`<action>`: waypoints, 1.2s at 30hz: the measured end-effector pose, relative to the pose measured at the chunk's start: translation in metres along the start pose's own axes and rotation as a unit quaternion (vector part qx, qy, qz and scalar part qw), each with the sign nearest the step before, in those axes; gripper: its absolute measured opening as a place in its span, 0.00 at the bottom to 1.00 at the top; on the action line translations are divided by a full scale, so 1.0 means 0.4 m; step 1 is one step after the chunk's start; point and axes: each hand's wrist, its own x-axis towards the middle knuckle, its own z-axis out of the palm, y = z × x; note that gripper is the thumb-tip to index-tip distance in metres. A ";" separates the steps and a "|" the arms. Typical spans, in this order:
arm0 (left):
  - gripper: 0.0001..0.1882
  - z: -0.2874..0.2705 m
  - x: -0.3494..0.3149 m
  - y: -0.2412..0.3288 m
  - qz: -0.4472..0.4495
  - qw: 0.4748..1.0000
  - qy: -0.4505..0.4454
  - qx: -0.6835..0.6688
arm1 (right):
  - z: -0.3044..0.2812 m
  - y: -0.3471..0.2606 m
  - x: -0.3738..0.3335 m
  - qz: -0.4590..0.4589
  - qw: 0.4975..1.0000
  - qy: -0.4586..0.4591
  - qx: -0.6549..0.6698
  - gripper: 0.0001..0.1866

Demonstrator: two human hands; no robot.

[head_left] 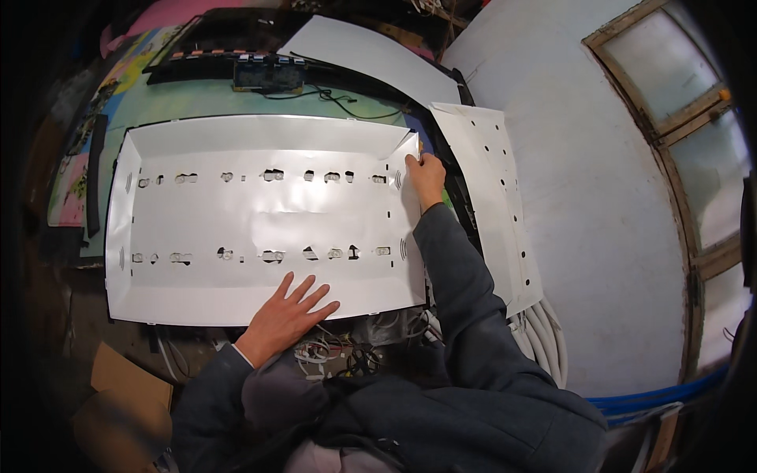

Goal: The person sits on the floor and aligns a white perforated panel over a black electronic chassis. They press and smooth the panel into place, then lift and reposition it multiple times to adjust alignment before setting it down again.

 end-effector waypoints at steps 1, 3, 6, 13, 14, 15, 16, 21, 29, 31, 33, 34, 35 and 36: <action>0.28 -0.003 0.002 0.001 0.001 1.000 -0.001 0.001 | -0.002 0.007 0.000 -0.003 1.000 -0.002 -0.001 0.20; 0.28 -0.007 0.002 -0.001 0.002 1.000 -0.001 0.003 | 0.002 0.004 0.000 -0.011 1.000 -0.005 -0.007 0.20; 0.28 -0.009 -0.004 -0.003 0.007 1.000 0.010 -0.004 | 0.003 -0.009 -0.001 -0.026 0.999 0.012 -0.023 0.22; 0.27 -0.019 -0.004 0.000 0.012 0.999 0.039 -0.008 | -0.055 0.023 -0.026 -0.002 0.998 -0.057 0.032 0.26; 0.27 -0.025 -0.007 0.003 0.011 0.999 0.040 -0.004 | -0.073 0.030 -0.047 0.011 0.995 -0.084 0.055 0.26; 0.27 -0.029 -0.007 0.005 0.011 0.999 0.040 0.004 | -0.096 0.039 -0.076 0.020 0.990 -0.106 0.096 0.27; 0.27 -0.033 -0.003 0.004 0.012 0.999 0.041 0.013 | -0.127 0.051 -0.102 0.027 0.986 -0.132 0.099 0.27; 0.26 -0.006 -0.010 -0.001 0.022 0.998 0.055 0.032 | -0.237 0.072 -0.279 0.079 0.954 -0.258 0.130 0.26; 0.31 -0.031 -0.002 -0.006 0.008 1.000 -0.018 -0.014 | -0.254 0.143 -0.484 0.049 0.953 -0.269 0.130 0.21; 0.29 -0.030 -0.008 0.000 0.008 1.000 -0.026 0.000 | -0.241 0.149 -0.498 0.038 0.959 -0.245 0.137 0.20; 0.29 -0.020 -0.009 -0.003 0.014 1.000 -0.020 0.006 | -0.230 0.157 -0.494 0.015 0.968 -0.229 0.096 0.20; 0.29 -0.016 -0.009 -0.005 0.016 1.000 -0.017 0.010 | -0.227 0.162 -0.496 0.004 0.972 -0.221 0.076 0.20; 0.30 -0.017 -0.009 -0.006 0.025 1.000 -0.002 0.007 | -0.234 0.153 -0.496 -0.014 0.974 -0.212 0.083 0.20; 0.30 -0.022 -0.012 -0.004 0.028 1.000 0.001 0.009 | -0.234 0.152 -0.499 -0.020 0.974 -0.209 0.088 0.19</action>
